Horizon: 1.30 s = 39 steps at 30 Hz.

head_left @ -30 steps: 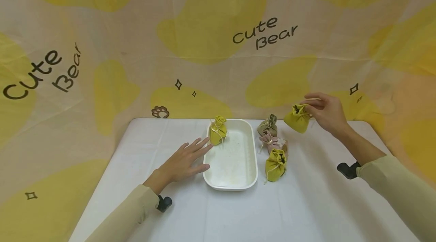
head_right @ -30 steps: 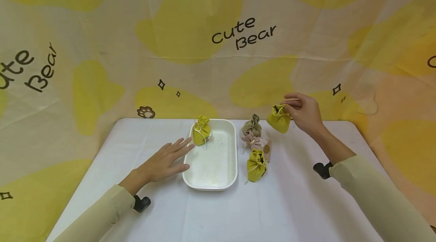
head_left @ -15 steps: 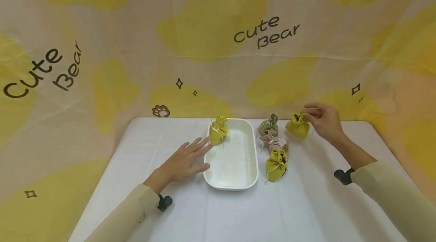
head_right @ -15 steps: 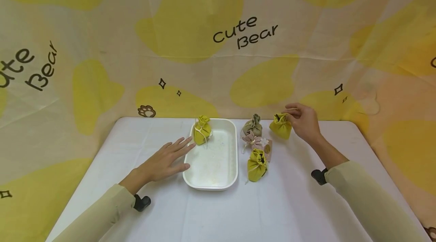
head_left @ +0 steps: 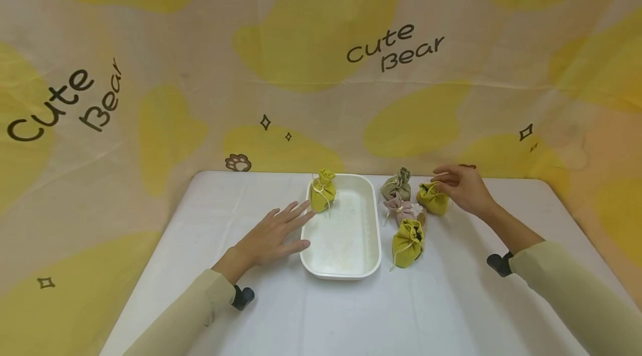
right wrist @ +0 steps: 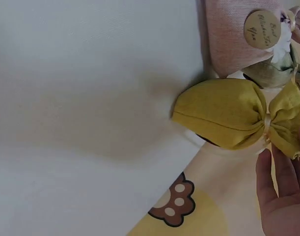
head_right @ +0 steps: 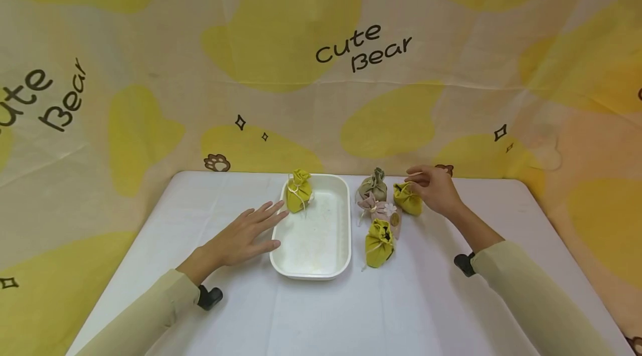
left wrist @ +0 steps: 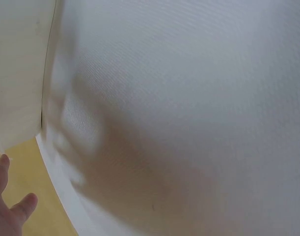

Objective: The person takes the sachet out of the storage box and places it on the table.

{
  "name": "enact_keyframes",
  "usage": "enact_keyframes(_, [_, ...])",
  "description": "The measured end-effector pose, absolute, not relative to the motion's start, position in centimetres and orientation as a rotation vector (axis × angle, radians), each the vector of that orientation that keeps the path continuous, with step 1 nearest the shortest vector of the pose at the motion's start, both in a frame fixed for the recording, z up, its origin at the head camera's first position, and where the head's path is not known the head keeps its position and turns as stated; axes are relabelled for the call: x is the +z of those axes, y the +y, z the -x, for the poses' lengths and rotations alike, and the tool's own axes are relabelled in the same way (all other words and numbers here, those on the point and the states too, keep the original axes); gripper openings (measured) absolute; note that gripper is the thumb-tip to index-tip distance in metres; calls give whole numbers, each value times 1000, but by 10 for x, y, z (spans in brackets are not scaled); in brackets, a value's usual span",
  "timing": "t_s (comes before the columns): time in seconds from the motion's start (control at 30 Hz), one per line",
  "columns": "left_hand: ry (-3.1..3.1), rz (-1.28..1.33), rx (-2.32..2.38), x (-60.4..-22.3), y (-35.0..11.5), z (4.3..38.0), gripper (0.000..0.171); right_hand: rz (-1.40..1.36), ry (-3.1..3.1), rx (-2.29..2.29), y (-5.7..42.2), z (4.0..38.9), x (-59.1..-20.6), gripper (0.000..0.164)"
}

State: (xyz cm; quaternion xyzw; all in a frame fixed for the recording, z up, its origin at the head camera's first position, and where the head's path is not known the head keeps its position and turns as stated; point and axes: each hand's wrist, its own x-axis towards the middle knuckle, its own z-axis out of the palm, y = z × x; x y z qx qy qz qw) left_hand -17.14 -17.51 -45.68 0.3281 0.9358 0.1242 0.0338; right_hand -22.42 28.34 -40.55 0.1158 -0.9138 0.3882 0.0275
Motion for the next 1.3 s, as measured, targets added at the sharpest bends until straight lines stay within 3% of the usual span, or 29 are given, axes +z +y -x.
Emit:
enact_keyframes(0.43, [2882,-1000,374,-458,-175,172,71,-429,-2799,1261,260,231,-390,35])
enact_keyframes(0.97, [2892,-1014,371,-460,-176,172,71,-547,-2738,1432,196,237,-373,39])
enact_keyframes(1.3, [2884,-1006,385,-457,-174,172,71,-620,-2758,1603,154,236,-375,56])
